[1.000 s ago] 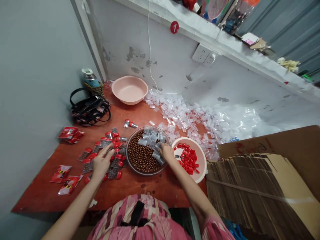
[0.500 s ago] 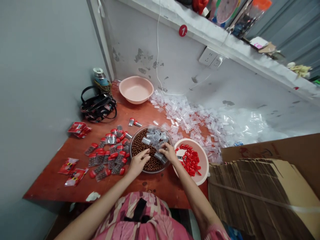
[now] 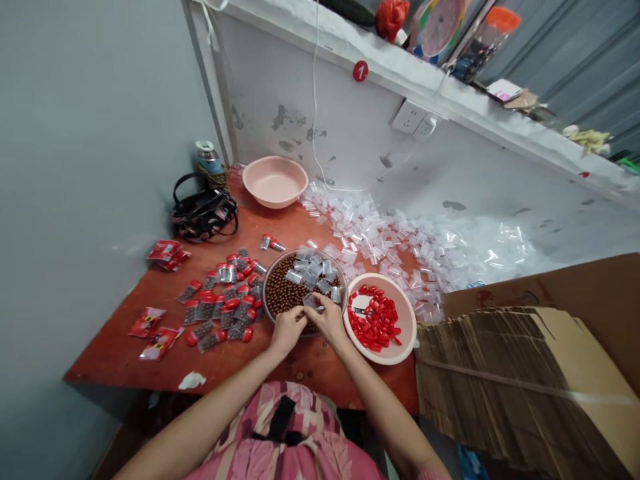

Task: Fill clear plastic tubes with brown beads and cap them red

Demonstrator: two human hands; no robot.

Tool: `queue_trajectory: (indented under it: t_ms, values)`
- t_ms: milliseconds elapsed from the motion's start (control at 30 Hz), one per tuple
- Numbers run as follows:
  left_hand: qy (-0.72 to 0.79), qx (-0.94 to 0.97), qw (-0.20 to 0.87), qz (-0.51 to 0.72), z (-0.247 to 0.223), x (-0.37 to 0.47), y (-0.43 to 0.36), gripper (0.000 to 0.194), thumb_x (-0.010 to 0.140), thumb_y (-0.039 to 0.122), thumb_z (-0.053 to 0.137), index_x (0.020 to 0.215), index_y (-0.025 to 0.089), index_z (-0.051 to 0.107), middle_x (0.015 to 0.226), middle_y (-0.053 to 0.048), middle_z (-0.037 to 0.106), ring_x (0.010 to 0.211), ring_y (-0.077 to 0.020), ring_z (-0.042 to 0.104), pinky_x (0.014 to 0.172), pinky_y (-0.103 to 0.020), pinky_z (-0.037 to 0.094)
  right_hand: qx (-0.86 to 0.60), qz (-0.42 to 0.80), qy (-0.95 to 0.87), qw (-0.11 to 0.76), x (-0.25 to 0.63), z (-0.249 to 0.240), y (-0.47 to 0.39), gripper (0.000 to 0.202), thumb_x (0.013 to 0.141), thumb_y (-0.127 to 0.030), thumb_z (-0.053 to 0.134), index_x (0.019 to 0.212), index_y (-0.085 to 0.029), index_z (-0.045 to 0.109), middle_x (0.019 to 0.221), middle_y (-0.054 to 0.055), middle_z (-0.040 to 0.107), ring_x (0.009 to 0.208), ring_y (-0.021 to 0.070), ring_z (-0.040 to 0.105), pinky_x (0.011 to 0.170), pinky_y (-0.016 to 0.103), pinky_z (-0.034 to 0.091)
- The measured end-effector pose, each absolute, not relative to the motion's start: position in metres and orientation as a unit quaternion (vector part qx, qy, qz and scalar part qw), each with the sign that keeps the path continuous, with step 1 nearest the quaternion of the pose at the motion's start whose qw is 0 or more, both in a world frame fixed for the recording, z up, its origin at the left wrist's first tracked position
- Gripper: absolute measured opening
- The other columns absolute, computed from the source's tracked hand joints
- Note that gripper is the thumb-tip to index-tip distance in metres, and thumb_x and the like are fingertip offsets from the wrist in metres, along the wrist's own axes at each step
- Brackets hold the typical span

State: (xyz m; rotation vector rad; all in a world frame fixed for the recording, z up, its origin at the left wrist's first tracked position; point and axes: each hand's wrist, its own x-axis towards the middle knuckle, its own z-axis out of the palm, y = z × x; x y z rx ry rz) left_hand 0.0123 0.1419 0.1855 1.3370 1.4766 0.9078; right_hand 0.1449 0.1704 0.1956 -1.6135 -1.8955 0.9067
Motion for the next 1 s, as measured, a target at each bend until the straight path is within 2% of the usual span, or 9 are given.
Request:
queue_trajectory:
  t_ms: [100, 167, 333, 400, 467, 633, 767, 867, 1000]
  values:
    - [0.568, 0.525, 0.514, 0.371, 0.178, 0.005, 0.13, 0.034, 0.07, 0.025, 0.058, 0.103, 0.022, 0.063, 0.099, -0.002, 0.069, 0.086, -0.0202, 0.065, 0.078, -0.032, 0.05, -0.576, 0.245, -0.773, 0.103, 0.142, 0.18, 0.182, 0.035, 0.079, -0.028, 0.05, 0.111, -0.016, 0.053, 0.107, 0.011, 0.059, 0.098, 0.0227, 0.053, 0.086, 0.034, 0.04]
    - [0.569, 0.5, 0.537, 0.37, 0.172, -0.006, 0.12, 0.038, 0.068, 0.026, 0.06, 0.106, 0.021, 0.062, 0.106, -0.003, 0.066, 0.092, -0.021, 0.064, 0.083, -0.035, 0.049, -0.558, 0.226, -0.797, 0.049, 0.138, 0.164, 0.19, 0.028, 0.078, -0.018, 0.047, 0.104, -0.011, 0.055, 0.104, 0.017, 0.058, 0.101, 0.0267, 0.05, 0.086, 0.039, 0.038]
    - [0.619, 0.47, 0.516, 0.361, 0.167, -0.044, 0.095, 0.029, 0.071, 0.032, 0.058, 0.095, 0.019, 0.067, 0.097, -0.006, 0.069, 0.09, -0.0231, 0.064, 0.083, -0.037, 0.049, -0.53, 0.276, -0.801, 0.039, 0.114, 0.128, 0.206, 0.018, 0.073, -0.005, 0.045, 0.083, -0.008, 0.06, 0.092, 0.022, 0.061, 0.098, 0.0281, 0.051, 0.084, 0.041, 0.038]
    - [0.641, 0.457, 0.503, 0.357, 0.168, -0.057, 0.086, 0.028, 0.071, 0.035, 0.057, 0.092, 0.02, 0.068, 0.095, -0.006, 0.07, 0.089, -0.0235, 0.064, 0.082, -0.036, 0.049, -0.525, 0.304, -0.793, 0.053, 0.109, 0.12, 0.209, 0.016, 0.067, -0.008, 0.054, 0.082, -0.01, 0.06, 0.092, 0.019, 0.062, 0.097, 0.0274, 0.052, 0.084, 0.038, 0.039]
    - [0.658, 0.445, 0.493, 0.355, 0.168, -0.065, 0.079, 0.028, 0.07, 0.036, 0.058, 0.09, 0.02, 0.068, 0.093, -0.006, 0.07, 0.088, -0.0239, 0.065, 0.081, -0.036, 0.05, -0.529, 0.33, -0.777, 0.084, 0.11, 0.116, 0.21, 0.028, 0.063, -0.013, 0.06, 0.091, -0.011, 0.059, 0.097, 0.016, 0.062, 0.097, 0.0262, 0.053, 0.086, 0.037, 0.039]
    - [0.637, 0.407, 0.522, 0.396, 0.161, -0.065, 0.082, 0.034, 0.071, 0.039, 0.058, 0.095, 0.017, 0.066, 0.096, -0.008, 0.069, 0.091, -0.0243, 0.064, 0.083, -0.038, 0.049, -0.539, 0.396, -0.715, 0.202, 0.123, 0.124, 0.2, 0.039, 0.075, -0.028, 0.05, 0.113, -0.018, 0.049, 0.105, 0.005, 0.061, 0.093, 0.0181, 0.057, 0.086, 0.032, 0.041]
    - [0.587, 0.381, 0.557, 0.446, 0.153, -0.051, 0.107, 0.047, 0.073, 0.04, 0.056, 0.113, 0.015, 0.057, 0.116, -0.011, 0.06, 0.102, -0.0236, 0.059, 0.084, -0.038, 0.049, -0.505, 0.47, -0.664, 0.286, 0.126, 0.139, 0.188, 0.043, 0.075, -0.032, 0.051, 0.115, -0.02, 0.046, 0.111, 0.005, 0.059, 0.098, 0.016, 0.057, 0.087, 0.031, 0.043]
    - [0.568, 0.389, 0.569, 0.45, 0.151, -0.038, 0.132, 0.052, 0.074, 0.039, 0.054, 0.121, 0.017, 0.05, 0.127, -0.011, 0.051, 0.106, -0.0223, 0.056, 0.082, -0.035, 0.051, -0.452, 0.608, -0.542, 0.363, 0.125, 0.152, 0.181, 0.046, 0.069, -0.032, 0.06, 0.112, -0.021, 0.049, 0.108, 0.005, 0.061, 0.099, 0.0182, 0.057, 0.087, 0.035, 0.044]
    - [0.53, 0.408, 0.598, 0.442, 0.157, -0.021, 0.154, 0.049, 0.075, 0.037, 0.052, 0.119, 0.016, 0.052, 0.114, -0.007, 0.061, 0.094, -0.0195, 0.062, 0.076, -0.034, 0.053, -0.425, 0.693, -0.424, 0.4, 0.128, 0.166, 0.176, 0.039, 0.067, -0.036, 0.063, 0.103, -0.021, 0.056, 0.099, 0.005, 0.064, 0.088, 0.0197, 0.06, 0.079, 0.037, 0.048]
